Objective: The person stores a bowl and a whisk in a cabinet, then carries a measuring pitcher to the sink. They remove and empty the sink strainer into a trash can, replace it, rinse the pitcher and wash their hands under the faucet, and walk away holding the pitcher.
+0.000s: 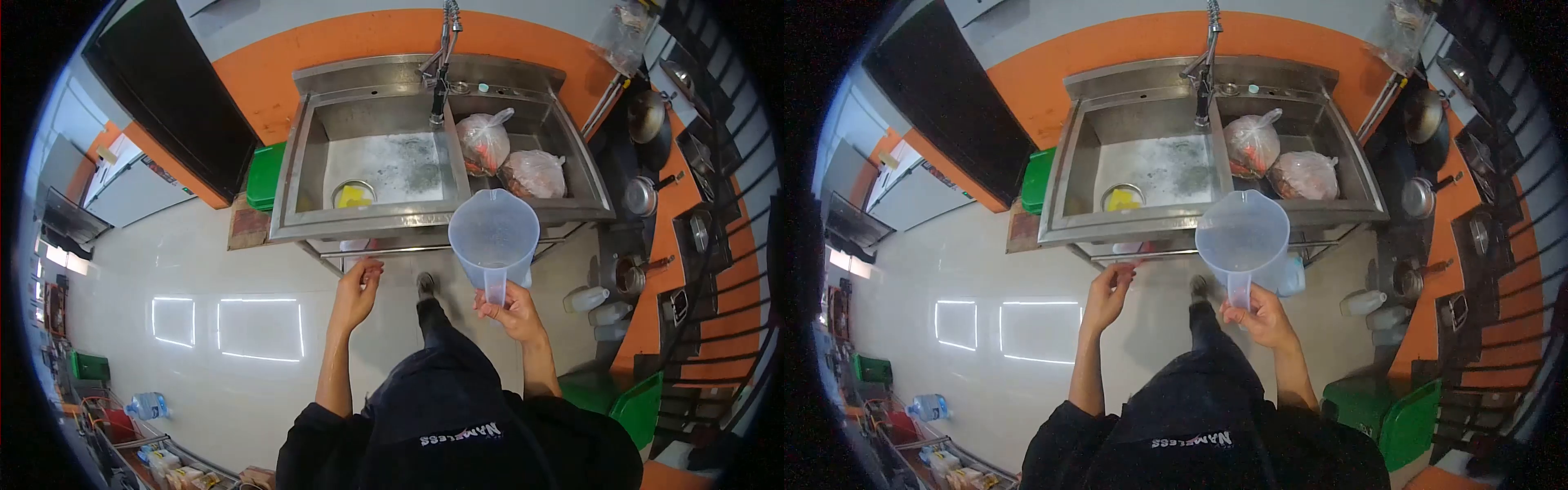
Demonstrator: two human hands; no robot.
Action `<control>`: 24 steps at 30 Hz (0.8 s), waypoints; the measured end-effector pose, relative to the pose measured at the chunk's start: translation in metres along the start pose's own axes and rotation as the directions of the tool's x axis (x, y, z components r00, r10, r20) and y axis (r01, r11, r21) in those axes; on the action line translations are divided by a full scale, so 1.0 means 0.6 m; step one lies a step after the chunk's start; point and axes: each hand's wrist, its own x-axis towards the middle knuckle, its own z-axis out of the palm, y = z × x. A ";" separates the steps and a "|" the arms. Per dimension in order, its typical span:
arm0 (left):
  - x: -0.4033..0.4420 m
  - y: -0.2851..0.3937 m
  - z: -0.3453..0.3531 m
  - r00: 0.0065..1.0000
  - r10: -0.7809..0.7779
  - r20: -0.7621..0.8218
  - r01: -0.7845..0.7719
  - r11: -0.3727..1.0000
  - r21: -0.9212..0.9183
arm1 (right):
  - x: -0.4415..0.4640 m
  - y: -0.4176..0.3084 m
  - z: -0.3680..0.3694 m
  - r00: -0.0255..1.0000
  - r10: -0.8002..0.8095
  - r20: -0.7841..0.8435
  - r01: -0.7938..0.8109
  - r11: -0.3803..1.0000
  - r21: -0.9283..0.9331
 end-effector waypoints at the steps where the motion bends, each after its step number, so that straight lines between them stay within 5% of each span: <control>1: 0.044 -0.014 0.009 1.000 -0.021 0.002 0.021 1.000 -0.010 | 0.037 0.001 -0.010 0.999 -0.003 -0.034 0.004 0.999 0.033; 4: 0.159 -0.049 0.012 0.997 -0.078 0.021 0.078 0.996 -0.030 | 0.155 0.014 -0.069 0.958 -0.254 0.135 0.230 0.958 0.170; 5: 0.199 -0.058 0.011 0.995 -0.098 0.026 0.099 0.994 -0.039 | 0.201 0.016 -0.076 0.977 -0.194 0.090 0.142 0.905 0.402; 8: 0.316 -0.091 -0.014 0.998 -0.053 -0.023 0.055 0.997 0.060 | 0.347 -0.009 -0.120 0.986 0.032 0.163 -0.116 0.835 0.537; 12: 0.430 -0.135 -0.055 0.975 -0.211 -0.073 0.216 0.974 0.066 | 0.519 -0.021 -0.135 0.942 0.272 0.197 -0.264 0.962 -0.068; 16: 0.526 -0.204 -0.074 0.965 -0.249 -0.077 0.257 0.958 0.129 | 0.613 -0.017 -0.128 0.961 0.196 0.196 -0.210 0.976 0.054; 21: 0.667 -0.361 -0.043 0.938 -0.304 0.165 0.227 0.902 0.367 | 0.638 0.017 -0.156 0.964 0.245 0.100 -0.258 0.955 0.148; 24: 0.762 -0.485 0.036 0.861 -0.352 0.367 0.090 0.815 0.572 | 0.613 0.001 -0.149 0.864 0.474 -0.168 -0.481 0.877 -0.001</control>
